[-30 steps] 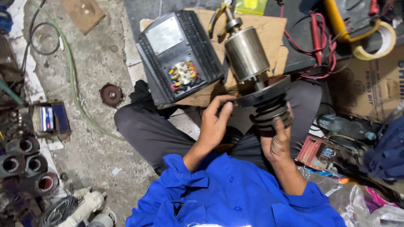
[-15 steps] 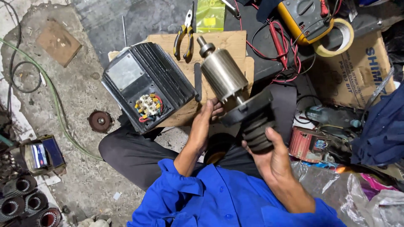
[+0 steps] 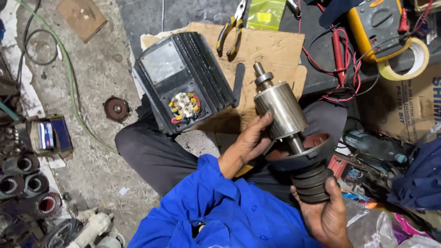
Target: The person is cleaning and inspecting an electric motor, using a cloth to wipe the rotor and a multimeter to test electrical connections.
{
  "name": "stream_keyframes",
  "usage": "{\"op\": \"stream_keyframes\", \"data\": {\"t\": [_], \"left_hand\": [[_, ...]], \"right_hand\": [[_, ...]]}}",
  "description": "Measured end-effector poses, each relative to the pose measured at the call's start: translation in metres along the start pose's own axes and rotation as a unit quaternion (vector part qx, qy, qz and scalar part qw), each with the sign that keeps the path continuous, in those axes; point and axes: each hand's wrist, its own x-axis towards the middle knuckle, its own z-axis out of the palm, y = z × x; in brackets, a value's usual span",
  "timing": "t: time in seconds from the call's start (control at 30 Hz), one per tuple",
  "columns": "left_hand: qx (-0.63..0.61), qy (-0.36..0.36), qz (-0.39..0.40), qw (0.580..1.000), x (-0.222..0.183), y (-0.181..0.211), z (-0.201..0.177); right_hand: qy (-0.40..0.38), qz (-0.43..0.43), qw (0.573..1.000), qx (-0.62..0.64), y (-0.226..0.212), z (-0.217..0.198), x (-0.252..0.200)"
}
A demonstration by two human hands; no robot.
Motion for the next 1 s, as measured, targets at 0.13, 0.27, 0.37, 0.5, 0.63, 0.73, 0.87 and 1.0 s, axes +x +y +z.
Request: {"op": "stream_keyframes", "data": {"t": [0.13,0.27,0.37,0.5,0.63,0.73,0.87,1.0], "left_hand": [[-0.044,0.006,0.045,0.998,0.008,-0.011,-0.003],[0.037,0.024,0.076,0.996,0.002,-0.009,0.016],[0.036,0.009,0.037,0.999,-0.016,-0.025,0.008],[0.081,-0.005,0.025,0.996,-0.059,-0.035,-0.001],[0.112,-0.054,0.003,0.992,-0.086,-0.047,-0.018],[0.117,-0.044,0.019,0.992,-0.097,-0.049,-0.025],[0.135,0.028,0.024,0.990,-0.109,-0.039,-0.027],[0.137,0.018,0.063,0.988,-0.111,-0.028,-0.041]], "right_hand": [[-0.018,-0.023,0.999,0.041,0.010,-0.004,0.004],[0.031,-0.036,0.999,0.004,0.020,-0.010,0.005],[0.018,-0.033,0.999,0.012,0.021,-0.036,-0.009],[-0.090,-0.029,0.995,0.031,0.022,-0.083,-0.027],[-0.152,0.000,0.982,0.107,0.028,-0.109,-0.040],[-0.147,-0.016,0.987,0.064,0.034,-0.095,-0.051],[-0.133,-0.007,0.990,0.047,0.042,-0.074,-0.055],[-0.128,-0.004,0.991,-0.034,0.040,-0.047,-0.053]]}}
